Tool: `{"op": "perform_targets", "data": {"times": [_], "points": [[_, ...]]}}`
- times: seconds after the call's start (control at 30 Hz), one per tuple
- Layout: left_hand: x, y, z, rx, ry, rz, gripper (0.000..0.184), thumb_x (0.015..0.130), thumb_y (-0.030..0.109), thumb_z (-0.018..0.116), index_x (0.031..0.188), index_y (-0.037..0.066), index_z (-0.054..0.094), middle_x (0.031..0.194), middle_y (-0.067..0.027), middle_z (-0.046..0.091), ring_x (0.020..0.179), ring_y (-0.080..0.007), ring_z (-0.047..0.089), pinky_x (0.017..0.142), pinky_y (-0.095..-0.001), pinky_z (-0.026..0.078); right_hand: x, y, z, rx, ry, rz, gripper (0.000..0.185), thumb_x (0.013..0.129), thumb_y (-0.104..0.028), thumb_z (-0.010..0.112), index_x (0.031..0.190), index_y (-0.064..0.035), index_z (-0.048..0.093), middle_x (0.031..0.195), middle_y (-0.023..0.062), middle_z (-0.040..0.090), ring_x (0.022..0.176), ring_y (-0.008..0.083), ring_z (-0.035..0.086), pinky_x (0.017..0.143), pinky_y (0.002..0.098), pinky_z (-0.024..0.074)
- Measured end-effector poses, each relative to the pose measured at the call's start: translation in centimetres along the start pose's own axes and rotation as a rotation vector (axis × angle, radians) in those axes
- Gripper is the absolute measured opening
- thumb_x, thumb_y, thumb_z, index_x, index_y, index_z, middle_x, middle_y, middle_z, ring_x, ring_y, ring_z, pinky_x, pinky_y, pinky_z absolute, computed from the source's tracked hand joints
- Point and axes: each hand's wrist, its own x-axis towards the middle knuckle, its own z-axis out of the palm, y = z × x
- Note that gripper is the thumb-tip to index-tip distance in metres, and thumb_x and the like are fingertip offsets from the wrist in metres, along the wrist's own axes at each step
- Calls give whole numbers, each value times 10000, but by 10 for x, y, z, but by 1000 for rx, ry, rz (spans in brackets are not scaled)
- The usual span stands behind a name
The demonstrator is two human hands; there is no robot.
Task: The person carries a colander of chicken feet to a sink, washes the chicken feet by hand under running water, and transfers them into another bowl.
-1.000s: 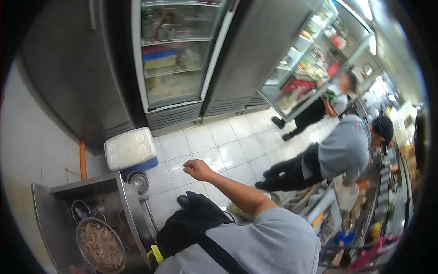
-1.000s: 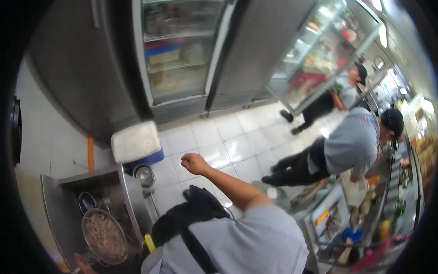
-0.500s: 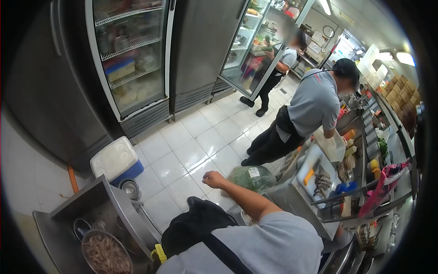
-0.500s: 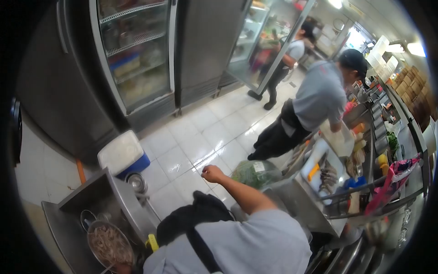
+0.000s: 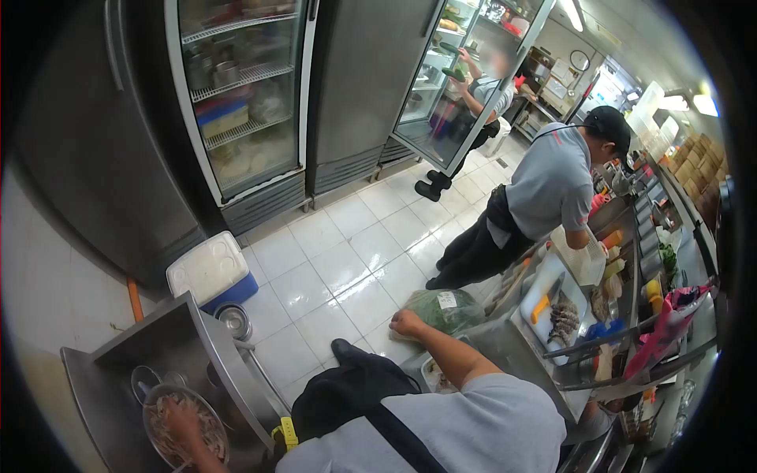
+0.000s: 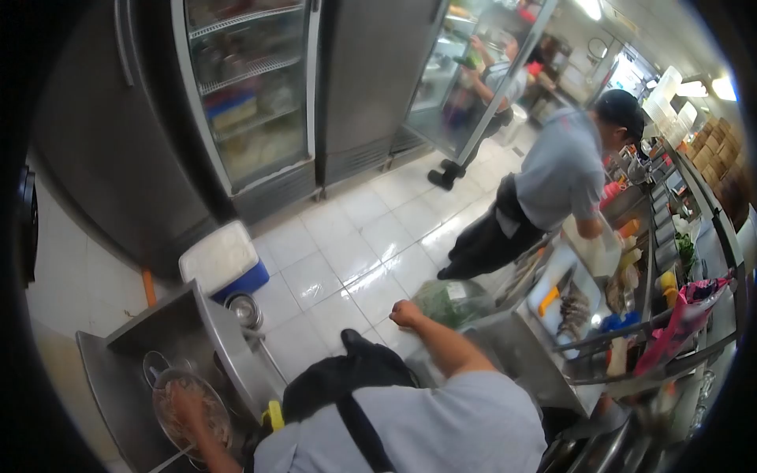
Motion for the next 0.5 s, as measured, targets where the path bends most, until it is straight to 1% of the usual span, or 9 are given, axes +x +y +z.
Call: {"op": "perform_targets", "data": {"times": [0.03,0.1,0.2,0.3,0.33,0.43,0.5], "points": [[25,-1,17,27,8,160,476,863,207,582,1299,21,536,1383,-193,494,1320,-347,423,1066,-459,367,-3,-10,2,-19,-3,8,313,790,-295,683,970,-43,726,974,179,707,932,334,671,853,404,518],[50,26,0,118,-230,66,574,821,277,632,1343,76,501,1462,-187,406,1401,-356,306,1103,-489,314,-14,-27,10,-42,-13,-17,310,791,-295,679,973,-48,727,974,178,707,937,331,671,854,402,518],[91,-18,52,211,-312,12,692,750,312,697,1375,136,457,1514,-198,317,1438,-394,214,1118,-542,263,-29,-48,19,-30,-17,-23,317,788,-302,675,987,-61,729,974,178,707,942,330,672,857,398,519],[114,-34,55,338,-269,-24,759,708,310,724,1390,171,421,1532,-209,276,1447,-428,162,1112,-582,239,-38,-59,22,-71,-51,-5,326,780,-307,678,999,-72,732,967,183,708,939,332,674,862,399,520],[110,-26,46,334,-224,-22,727,720,280,709,1384,189,426,1529,-201,280,1453,-418,155,1109,-572,253,-41,-57,21,-95,-67,2,328,777,-309,680,1002,-75,733,963,185,708,936,334,675,864,399,520],[100,-47,52,268,-139,-66,722,728,279,704,1388,224,417,1531,-189,276,1440,-412,187,1106,-569,260,-36,-28,39,-133,-73,13,333,783,-312,679,1004,-70,735,923,172,716,862,312,694,819,397,539],[109,-41,50,240,-152,-68,693,738,268,692,1381,239,434,1518,-181,303,1425,-401,222,1113,-560,260,-37,-20,52,-52,-90,105,321,791,-306,680,995,-65,736,896,157,719,783,280,700,755,380,554]]}}
